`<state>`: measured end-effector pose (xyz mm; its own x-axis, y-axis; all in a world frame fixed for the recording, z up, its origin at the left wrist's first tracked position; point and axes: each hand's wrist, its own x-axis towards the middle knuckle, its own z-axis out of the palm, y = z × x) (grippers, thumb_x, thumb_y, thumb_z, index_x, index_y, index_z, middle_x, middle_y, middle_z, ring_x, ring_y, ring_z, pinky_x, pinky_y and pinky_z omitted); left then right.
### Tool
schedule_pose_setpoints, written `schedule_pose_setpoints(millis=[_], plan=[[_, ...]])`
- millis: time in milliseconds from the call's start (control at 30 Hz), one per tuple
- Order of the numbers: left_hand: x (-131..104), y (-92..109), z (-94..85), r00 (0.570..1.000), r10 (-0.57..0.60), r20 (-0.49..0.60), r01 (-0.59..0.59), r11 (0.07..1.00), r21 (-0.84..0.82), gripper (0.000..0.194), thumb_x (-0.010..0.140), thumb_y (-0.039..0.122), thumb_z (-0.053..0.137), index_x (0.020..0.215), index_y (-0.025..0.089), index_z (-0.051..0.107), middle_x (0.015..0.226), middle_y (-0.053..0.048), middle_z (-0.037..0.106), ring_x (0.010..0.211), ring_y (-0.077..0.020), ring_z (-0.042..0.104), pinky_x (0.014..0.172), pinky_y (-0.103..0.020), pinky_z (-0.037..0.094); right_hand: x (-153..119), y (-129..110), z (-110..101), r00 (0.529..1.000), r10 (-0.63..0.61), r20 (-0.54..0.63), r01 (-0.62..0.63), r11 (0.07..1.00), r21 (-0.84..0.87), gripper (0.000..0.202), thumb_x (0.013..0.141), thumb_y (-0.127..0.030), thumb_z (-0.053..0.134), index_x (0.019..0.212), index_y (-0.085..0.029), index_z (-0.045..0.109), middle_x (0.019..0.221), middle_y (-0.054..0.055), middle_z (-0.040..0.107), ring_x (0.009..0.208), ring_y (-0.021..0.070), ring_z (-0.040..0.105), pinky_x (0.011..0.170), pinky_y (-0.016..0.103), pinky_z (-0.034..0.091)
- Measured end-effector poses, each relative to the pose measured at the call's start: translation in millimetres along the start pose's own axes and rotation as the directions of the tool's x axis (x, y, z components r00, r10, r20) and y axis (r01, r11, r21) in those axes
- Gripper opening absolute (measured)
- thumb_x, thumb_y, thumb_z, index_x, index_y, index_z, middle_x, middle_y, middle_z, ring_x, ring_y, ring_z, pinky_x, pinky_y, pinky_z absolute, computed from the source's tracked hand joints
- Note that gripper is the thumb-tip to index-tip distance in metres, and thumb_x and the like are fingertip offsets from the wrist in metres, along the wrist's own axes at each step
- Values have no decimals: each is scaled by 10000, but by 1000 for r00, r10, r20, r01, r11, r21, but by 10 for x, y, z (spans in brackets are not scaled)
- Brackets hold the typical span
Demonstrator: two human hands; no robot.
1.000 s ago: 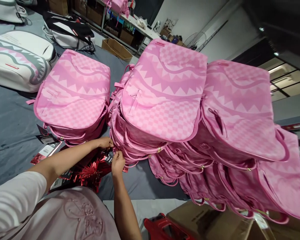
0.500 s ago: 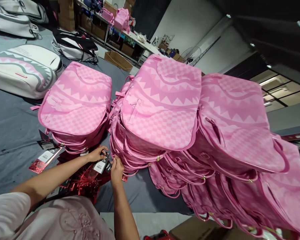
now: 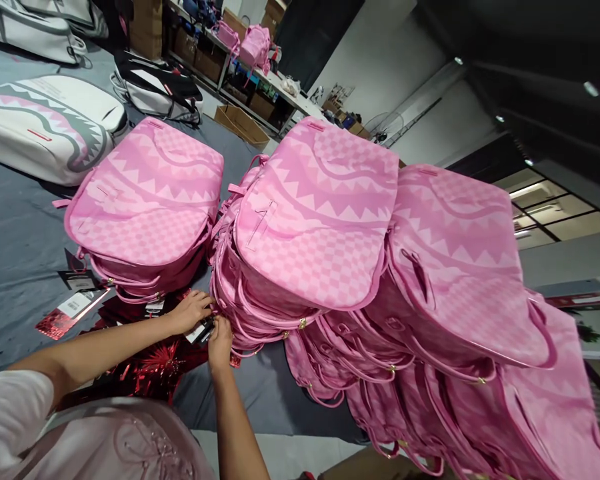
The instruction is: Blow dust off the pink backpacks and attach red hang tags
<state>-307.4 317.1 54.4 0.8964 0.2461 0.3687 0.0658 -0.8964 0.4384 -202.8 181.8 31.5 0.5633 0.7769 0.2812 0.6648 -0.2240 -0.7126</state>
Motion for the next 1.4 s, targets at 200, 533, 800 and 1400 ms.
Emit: schedule_pose_setpoints(millis=[200,533,800,1400], plan=[[-56,-12,63,977,-160,142,181,972,-147,142,950,190,495,949,186,637,902,-21,661,821,-144,599,710,-245,414,-52,63,-1,923,297,244,-378,816,437,321,822,-459,552,949,-180,645,703,22,630,525,134,554,517,264,482],[12,66,-17,989,-56,134,55,998,14,146,938,156,485,978,162,625,974,-65,649,798,-164,623,685,-258,443,-52,41,-29,986,169,16,-168,960,224,257,923,-344,429,901,-187,632,784,36,647,612,136,560,587,247,460],[-40,84,3,979,37,202,4,980,-198,149,945,204,499,890,190,637,858,-30,700,778,-151,651,694,-229,435,14,-11,-5,996,65,-69,-62,997,36,287,949,-282,349,855,-197,607,797,44,644,756,182,591,717,284,432],[16,-199,-87,924,-176,338,269,930,-249,275,960,273,417,809,214,639,888,-26,695,855,-169,657,733,-238,399,204,-79,94,992,-18,126,46,972,-229,225,938,-224,468,904,-219,691,717,13,596,716,181,539,670,281,385]])
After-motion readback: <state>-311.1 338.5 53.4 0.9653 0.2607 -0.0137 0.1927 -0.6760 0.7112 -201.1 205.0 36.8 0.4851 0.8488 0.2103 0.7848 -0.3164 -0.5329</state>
